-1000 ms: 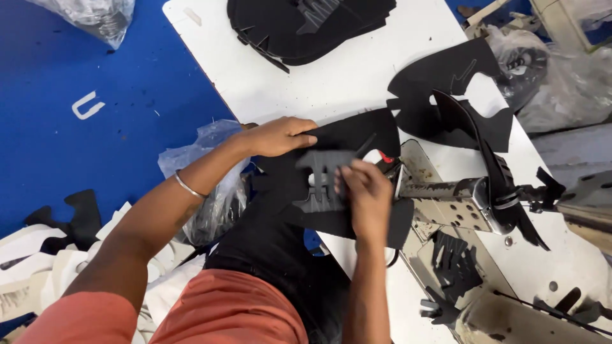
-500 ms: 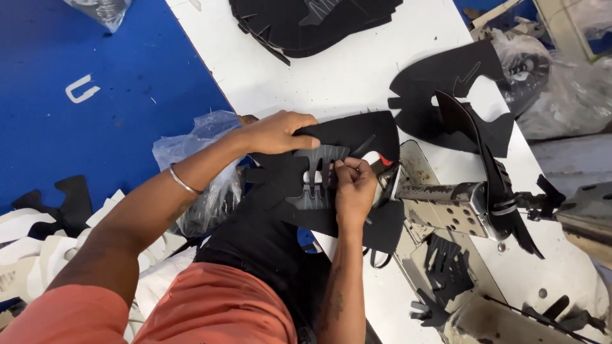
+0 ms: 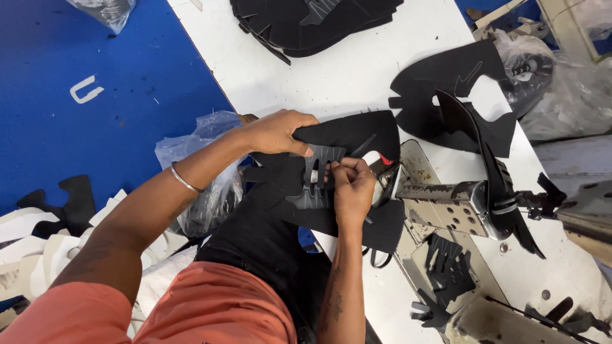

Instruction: The person sews black gloves using a sewing machine. They pick up gloves from a pile, align them under the needle, and guide them through the machine to stitch the edges. The person repeats this process for multiple gloves.

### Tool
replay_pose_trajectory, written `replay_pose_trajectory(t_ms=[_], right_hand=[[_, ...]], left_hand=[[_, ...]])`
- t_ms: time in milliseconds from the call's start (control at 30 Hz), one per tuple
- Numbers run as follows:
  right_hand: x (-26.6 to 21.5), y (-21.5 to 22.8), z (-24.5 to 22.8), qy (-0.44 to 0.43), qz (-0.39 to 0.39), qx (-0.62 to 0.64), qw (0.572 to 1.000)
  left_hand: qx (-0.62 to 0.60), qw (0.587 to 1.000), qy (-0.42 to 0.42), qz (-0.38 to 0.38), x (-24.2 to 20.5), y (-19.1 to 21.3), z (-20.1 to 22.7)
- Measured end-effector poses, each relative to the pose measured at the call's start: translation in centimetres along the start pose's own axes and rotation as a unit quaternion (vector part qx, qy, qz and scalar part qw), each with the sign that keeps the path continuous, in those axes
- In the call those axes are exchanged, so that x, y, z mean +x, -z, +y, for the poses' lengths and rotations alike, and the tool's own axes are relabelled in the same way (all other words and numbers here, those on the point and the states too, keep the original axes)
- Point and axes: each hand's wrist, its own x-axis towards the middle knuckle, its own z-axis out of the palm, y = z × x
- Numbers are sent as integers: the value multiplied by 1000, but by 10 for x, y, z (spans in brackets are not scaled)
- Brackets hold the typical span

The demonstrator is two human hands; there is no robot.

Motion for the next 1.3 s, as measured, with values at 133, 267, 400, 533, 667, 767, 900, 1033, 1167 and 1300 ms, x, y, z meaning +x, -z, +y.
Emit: replay_pose_trajectory(t_ms=[133, 267, 400, 533, 667, 767, 900, 1033, 1167, 1300], right_hand=[[-1, -2, -3, -10, 1, -5, 1000], [-2, -3, -3, 5, -2, 6, 1000], [-3, 1, -1, 12, 0, 5, 1000], [-26, 10, -16, 68, 41, -14, 997], [-68, 35, -56, 235, 178, -186, 937], [-93, 78, -70, 56, 190, -300, 933], [-129, 129, -58, -39, 193, -104, 975], [-168, 126, -98, 57, 37, 257, 964], [-192, 135, -91, 66, 117, 192, 972], [-196, 135, -92, 46, 145, 176, 972]], left_hand=[[-6, 1000, -26, 1, 2, -2, -9], [6, 999, -32, -6, -3, 2, 3], [18, 1000, -10, -11, -5, 1, 5], [17, 997, -76, 24, -2, -2, -14], [-176, 969, -157, -75, -47, 9, 54], [-154, 957, -201, -138, -74, 12, 120], [-145, 931, -265, -202, -72, -5, 161], [-127, 940, -219, -229, -57, -37, 181], [-166, 911, -279, -256, -49, -60, 189], [-106, 924, -256, -262, -44, -71, 194]])
